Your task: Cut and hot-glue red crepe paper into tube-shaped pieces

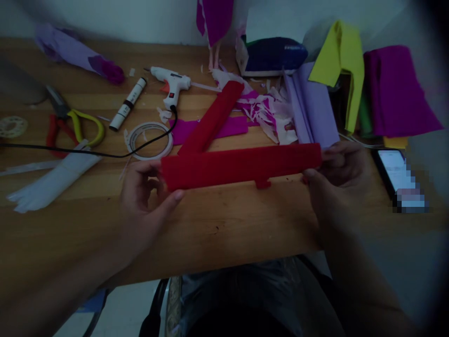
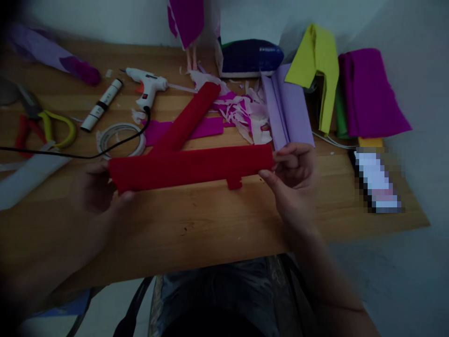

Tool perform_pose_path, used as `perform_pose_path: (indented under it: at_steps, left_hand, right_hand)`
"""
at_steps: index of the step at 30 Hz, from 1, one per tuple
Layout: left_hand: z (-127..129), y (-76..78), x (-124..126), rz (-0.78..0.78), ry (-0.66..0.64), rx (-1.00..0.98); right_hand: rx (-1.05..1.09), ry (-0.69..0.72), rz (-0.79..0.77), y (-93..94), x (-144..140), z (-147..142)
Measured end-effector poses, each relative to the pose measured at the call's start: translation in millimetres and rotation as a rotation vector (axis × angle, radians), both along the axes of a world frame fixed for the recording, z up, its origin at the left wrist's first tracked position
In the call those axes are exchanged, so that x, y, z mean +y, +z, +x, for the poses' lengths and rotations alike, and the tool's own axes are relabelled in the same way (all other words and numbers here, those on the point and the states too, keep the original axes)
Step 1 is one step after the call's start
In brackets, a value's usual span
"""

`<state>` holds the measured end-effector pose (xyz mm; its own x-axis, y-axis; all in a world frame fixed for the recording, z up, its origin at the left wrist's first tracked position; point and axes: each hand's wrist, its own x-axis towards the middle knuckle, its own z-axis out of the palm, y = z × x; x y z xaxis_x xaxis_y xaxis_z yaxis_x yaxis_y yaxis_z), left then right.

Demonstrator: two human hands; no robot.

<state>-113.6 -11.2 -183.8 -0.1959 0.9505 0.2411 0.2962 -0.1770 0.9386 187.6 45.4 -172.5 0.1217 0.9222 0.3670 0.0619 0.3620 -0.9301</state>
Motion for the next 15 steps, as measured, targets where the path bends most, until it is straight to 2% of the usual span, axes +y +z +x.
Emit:
perform_pose_path:
  at_steps: [4,8,11,14,15]
  left_hand:
    - [2.1,4.0,0.7,-0.026,-0.006,0.068]
    - [5.3,17.3,-1.0,-0.024,0.098,0.156]
    - [5.3,21.7,-3.1,-0.036,0.194,0.184]
    - [2.3,18.9,-6.5,0.051,0.285,0.235]
    - [0.9,17.8,-7.7,0.058,0.287,0.262]
  right_hand:
    - [-0.101,-0.015,0.187,4.0,-4.1,-7.2]
    - [-0.196,-0.052,0.281,5.7,-7.6,-9.9]
    - [-0.227,-0.055,0.352,5.5,-8.9,-8.4]
    - [-0.25,-0.131,0.391,4.5,-10.9,-5.2]
    - [-0.251,-0.137,0.329,4.0,-12.1,-3.9]
